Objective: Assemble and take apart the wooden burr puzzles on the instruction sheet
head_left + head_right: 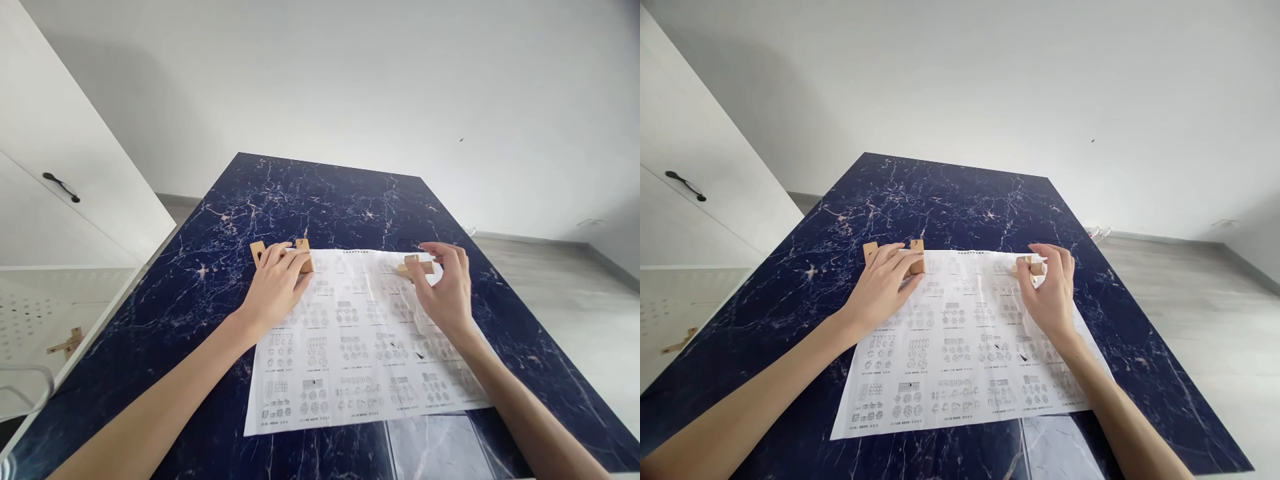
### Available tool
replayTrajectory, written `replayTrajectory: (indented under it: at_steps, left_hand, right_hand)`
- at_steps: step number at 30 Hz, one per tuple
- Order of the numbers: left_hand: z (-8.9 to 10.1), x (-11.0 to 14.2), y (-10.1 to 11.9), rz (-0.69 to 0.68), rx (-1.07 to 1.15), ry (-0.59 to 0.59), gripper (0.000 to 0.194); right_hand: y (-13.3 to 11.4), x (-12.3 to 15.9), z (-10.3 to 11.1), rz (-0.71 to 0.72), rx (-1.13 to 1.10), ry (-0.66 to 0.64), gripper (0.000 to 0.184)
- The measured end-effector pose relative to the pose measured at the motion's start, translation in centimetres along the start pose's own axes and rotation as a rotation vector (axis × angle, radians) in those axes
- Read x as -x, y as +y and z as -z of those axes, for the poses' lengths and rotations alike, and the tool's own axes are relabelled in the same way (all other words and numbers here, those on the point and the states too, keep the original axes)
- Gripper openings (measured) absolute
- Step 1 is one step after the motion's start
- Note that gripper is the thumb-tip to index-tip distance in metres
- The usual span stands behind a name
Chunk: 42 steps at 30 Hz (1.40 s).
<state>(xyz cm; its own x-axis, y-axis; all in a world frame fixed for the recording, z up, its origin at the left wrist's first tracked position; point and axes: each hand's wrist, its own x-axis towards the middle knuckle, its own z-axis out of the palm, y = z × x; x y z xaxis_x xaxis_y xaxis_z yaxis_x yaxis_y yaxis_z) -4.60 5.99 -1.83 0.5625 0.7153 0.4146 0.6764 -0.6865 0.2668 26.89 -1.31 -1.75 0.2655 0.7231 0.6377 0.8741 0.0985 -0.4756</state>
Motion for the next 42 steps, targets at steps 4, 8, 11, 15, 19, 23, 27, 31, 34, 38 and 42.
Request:
replayTrajectory:
  at_steps: [4, 8, 11, 15, 19, 23, 27, 31, 34, 38, 42]
  left_hand:
    - [-0.1, 0.1, 0.0, 0.006, -0.074, 0.072, 0.020]
    - [0.1, 0.2, 0.4, 0.035, -0.101, 0.125, 0.024]
    - [0.4, 0.4, 1.5, 0.002, 0.036, 0.147, 0.021]
    - [0.9, 0.9, 4.0, 0.039, 0.461, -0.026, 0.027]
    - [1.2, 1.2, 5.7, 0.122, 0.898, -0.319, 0.043]
    - [1.2, 1.1, 6.0, 0.086, 1.023, -0.517, 0.049]
    - [1.1, 0.7, 6.0, 0.082, 1.012, -0.533, 0.048]
    - [1.1, 0.3, 6.1, 0.072, 1.066, -0.584, 0.039]
    - [1.2, 0.1, 6.0, 0.161, 1.144, -0.558, 0.046]
    - [1.4, 0.1, 5.9, 0.286, 1.110, -0.341, 0.059]
    - [1.2, 0.4, 5.8, 0.216, 1.008, -0.281, 0.061]
  right_hand:
    - [2.1, 0.1, -0.9, -0.083, 0.108, -0.163, 0.051]
    - [2.0, 0.2, -1.0, -0.114, 0.046, -0.260, 0.040]
    - [0.4, 0.3, -0.4, -0.110, -0.109, -0.262, 0.037]
    - [-3.0, 1.9, 0.2, 0.017, -0.467, -0.418, 0.037]
    - [-5.7, 3.8, 0.4, 0.325, -0.555, -0.496, 0.055]
    - [-6.9, 4.3, 0.0, 0.522, -0.569, -0.524, 0.068]
    - [-7.0, 4.0, -0.2, 0.542, -0.578, -0.539, 0.064]
    - [-6.8, 4.0, 0.1, 0.529, -0.591, -0.568, 0.066]
    - [-6.6, 3.8, 0.6, 0.496, -0.616, -0.587, 0.072]
    - [-5.8, 3.5, 1.0, 0.388, -0.585, -0.448, 0.060]
    - [-5.2, 3.3, 0.6, 0.308, -0.415, -0.384, 0.031]
